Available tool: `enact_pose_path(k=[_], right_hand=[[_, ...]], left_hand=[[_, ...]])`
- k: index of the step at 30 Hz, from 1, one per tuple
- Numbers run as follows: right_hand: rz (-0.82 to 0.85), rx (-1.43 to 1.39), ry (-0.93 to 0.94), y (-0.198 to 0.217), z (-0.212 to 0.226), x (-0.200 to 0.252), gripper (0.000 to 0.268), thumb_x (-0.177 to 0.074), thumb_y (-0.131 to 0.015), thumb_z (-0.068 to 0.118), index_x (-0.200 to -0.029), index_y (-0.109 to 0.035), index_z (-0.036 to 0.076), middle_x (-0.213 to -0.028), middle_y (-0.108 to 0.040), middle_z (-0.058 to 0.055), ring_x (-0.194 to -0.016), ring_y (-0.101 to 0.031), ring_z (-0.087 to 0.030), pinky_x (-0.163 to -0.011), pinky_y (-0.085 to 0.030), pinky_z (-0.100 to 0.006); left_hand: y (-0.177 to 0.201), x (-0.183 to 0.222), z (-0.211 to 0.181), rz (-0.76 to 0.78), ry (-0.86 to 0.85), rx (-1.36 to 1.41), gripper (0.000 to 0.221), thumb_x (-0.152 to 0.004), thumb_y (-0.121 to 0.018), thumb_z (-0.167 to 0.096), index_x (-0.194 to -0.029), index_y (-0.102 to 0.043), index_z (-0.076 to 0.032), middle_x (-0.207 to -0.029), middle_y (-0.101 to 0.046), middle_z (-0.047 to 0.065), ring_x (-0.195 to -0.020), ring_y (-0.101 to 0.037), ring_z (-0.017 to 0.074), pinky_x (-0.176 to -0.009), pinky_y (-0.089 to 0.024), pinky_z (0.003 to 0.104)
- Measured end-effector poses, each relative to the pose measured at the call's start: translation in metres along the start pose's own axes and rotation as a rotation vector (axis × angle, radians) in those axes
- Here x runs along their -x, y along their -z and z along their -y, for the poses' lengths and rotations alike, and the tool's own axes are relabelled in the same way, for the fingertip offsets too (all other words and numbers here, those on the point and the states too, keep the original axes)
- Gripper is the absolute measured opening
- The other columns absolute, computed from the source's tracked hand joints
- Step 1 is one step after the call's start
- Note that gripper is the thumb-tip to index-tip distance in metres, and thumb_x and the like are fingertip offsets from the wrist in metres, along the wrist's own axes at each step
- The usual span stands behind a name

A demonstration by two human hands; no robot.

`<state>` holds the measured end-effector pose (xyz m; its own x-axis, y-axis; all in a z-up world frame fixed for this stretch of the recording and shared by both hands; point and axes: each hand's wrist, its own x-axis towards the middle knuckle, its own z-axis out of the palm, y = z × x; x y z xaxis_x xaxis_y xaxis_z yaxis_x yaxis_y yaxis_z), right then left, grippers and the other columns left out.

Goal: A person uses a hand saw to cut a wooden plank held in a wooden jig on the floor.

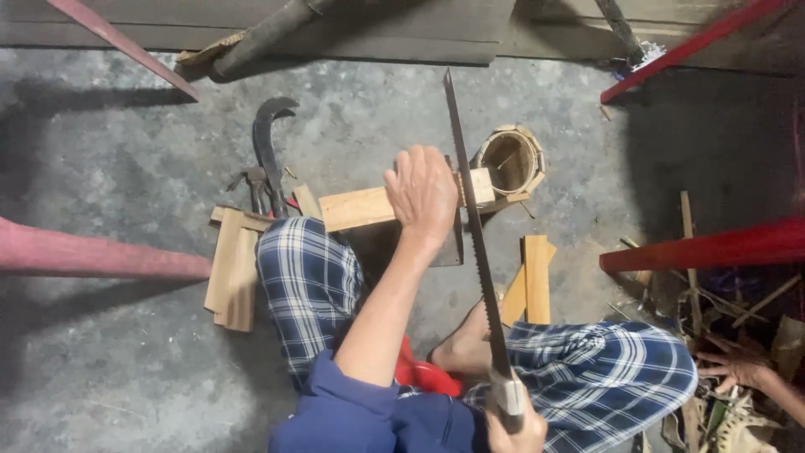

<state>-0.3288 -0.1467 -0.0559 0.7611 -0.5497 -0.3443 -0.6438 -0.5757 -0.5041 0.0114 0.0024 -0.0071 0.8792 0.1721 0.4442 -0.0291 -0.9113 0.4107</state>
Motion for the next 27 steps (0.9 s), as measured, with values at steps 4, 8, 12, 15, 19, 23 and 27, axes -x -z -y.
enact_pose_path(k=[4,8,12,15,19,23,27], right_hand=[[0.020,-0.184,0.062,-0.008,0.060,-0.037,0.048,-0.080,-0.078,0.032,-0.123,-0.073,0.009,-0.077,-0.076,-0.014,-0.066,-0.073,-0.024,-0.071,-0.058,-0.037],[-0.051,-0.348,0.396,-0.012,0.089,-0.044,0.016,-0.085,-0.076,0.014,-0.084,-0.066,0.002,-0.064,-0.062,-0.007,-0.055,-0.055,-0.016,-0.054,-0.048,-0.034],[-0.001,-0.262,0.022,-0.012,0.021,0.002,0.049,-0.080,-0.076,0.027,-0.128,-0.073,0.018,-0.070,-0.071,-0.012,-0.064,-0.065,-0.017,-0.071,-0.054,-0.034],[-0.005,-0.276,0.006,-0.020,0.005,0.002,0.048,-0.076,-0.080,0.019,-0.123,-0.072,0.015,-0.070,-0.072,-0.014,-0.063,-0.067,-0.020,-0.069,-0.055,-0.034],[0.058,-0.361,0.057,0.001,0.081,-0.025,0.032,-0.081,-0.076,0.023,-0.109,-0.077,0.007,-0.077,-0.074,-0.013,-0.069,-0.067,-0.019,-0.072,-0.055,-0.034],[0.024,-0.410,0.291,-0.006,0.083,-0.044,0.021,-0.088,-0.076,0.021,-0.095,-0.072,0.001,-0.070,-0.068,-0.009,-0.057,-0.060,-0.017,-0.056,-0.051,-0.032],[0.036,-0.361,0.097,-0.003,0.064,-0.028,0.032,-0.084,-0.077,0.021,-0.113,-0.075,0.007,-0.070,-0.069,-0.009,-0.063,-0.062,-0.016,-0.065,-0.053,-0.032]], left_hand=[[0.003,0.007,0.003,0.027,-0.031,0.000,0.022,-0.087,-0.051,0.001,-0.071,-0.049,-0.013,-0.069,-0.047,0.005,-0.070,-0.042,0.0248,-0.062,-0.026,0.040],[0.002,-0.004,0.004,0.032,0.000,0.022,0.022,-0.087,-0.048,0.001,-0.070,-0.048,-0.013,-0.070,-0.047,0.005,-0.070,-0.041,0.0243,-0.063,-0.027,0.040],[-0.002,0.000,-0.002,0.042,0.003,0.032,0.024,-0.089,-0.045,-0.001,-0.068,-0.048,-0.013,-0.069,-0.048,0.006,-0.069,-0.043,0.0267,-0.061,-0.028,0.042],[0.001,-0.004,0.006,0.028,-0.003,0.022,0.025,-0.090,-0.042,0.001,-0.070,-0.048,-0.013,-0.068,-0.046,0.005,-0.068,-0.040,0.0234,-0.061,-0.027,0.039],[0.009,0.004,-0.008,0.065,-0.018,0.064,0.031,-0.096,-0.037,0.001,-0.070,-0.050,-0.012,-0.066,-0.045,0.005,-0.068,-0.035,0.0209,-0.064,-0.026,0.037],[0.002,-0.002,-0.006,0.003,-0.032,0.055,0.027,-0.093,-0.042,0.000,-0.072,-0.053,-0.014,-0.069,-0.050,0.004,-0.070,-0.041,0.0231,-0.064,-0.027,0.039],[-0.003,0.008,-0.004,-0.054,-0.065,0.002,0.020,-0.087,-0.049,-0.001,-0.071,-0.051,-0.012,-0.071,-0.050,0.006,-0.070,-0.045,0.0277,-0.061,-0.029,0.041]])
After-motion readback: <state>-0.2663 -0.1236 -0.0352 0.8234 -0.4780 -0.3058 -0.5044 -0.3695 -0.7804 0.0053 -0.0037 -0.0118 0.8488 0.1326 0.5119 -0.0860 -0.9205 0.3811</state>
